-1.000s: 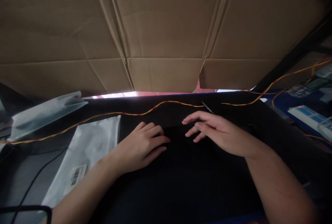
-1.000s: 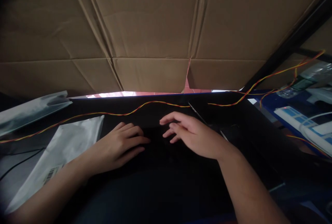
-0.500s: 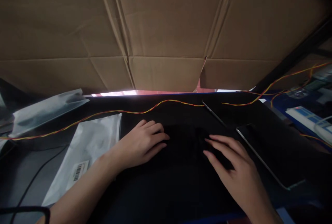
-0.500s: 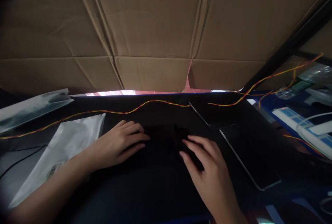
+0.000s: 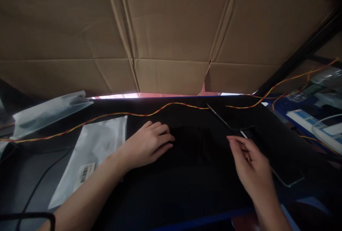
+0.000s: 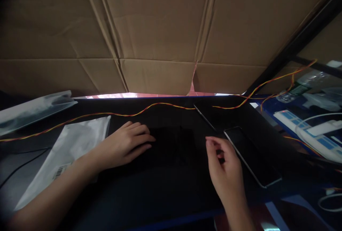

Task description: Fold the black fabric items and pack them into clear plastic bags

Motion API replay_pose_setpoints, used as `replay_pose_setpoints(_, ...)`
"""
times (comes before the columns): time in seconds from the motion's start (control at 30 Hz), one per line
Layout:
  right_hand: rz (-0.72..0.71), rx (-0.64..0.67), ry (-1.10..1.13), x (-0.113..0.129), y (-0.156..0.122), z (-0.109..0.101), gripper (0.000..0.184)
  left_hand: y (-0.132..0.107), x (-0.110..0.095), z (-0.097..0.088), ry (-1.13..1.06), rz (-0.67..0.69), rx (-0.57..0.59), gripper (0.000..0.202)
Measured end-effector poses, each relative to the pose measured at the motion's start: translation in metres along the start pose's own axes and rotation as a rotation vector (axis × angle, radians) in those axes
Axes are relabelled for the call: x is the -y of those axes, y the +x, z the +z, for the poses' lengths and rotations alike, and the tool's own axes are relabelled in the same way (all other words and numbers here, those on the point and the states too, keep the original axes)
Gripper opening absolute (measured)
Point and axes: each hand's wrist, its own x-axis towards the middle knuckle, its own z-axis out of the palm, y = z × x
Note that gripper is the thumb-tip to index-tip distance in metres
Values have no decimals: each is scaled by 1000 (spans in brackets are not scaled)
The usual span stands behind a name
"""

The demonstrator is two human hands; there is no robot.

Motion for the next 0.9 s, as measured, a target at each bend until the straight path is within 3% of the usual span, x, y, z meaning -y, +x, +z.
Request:
replay_pose_setpoints(0.13,-10,248,-177,1,11,4,41,0,-2,-4,-20,-10,-52,26)
replay_pose_setpoints(0.33,11,348,-226,31,14,25,21,-1,-1,-10,-80,-59,-216,26)
replay_pose_setpoints(0.43,16,298,-117,38,16,21,19,-1,-2,-13,-123,-107,-292,25)
replay_pose_setpoints(0.5,-35,179,-81,46,16,15,20,-1,-4,-14,-155,-156,-331,24)
replay_pose_setpoints(0.6,-199,18,-134,66,12,14,19,-1,-6,-16,-204,-247,-383,24)
replay_pose_setpoints(0.67,-330,8,-199,84,3,25,15,0,-5,-17,-242,-300,-421,24)
replay_pose_setpoints(0.77,-453,137,-191,106,-14,51,15,1,-2,-16,-288,-349,-457,23)
replay_pose_setpoints(0.9,-425,361,131,121,-13,60,7,1,0,-14,-282,-353,-466,21)
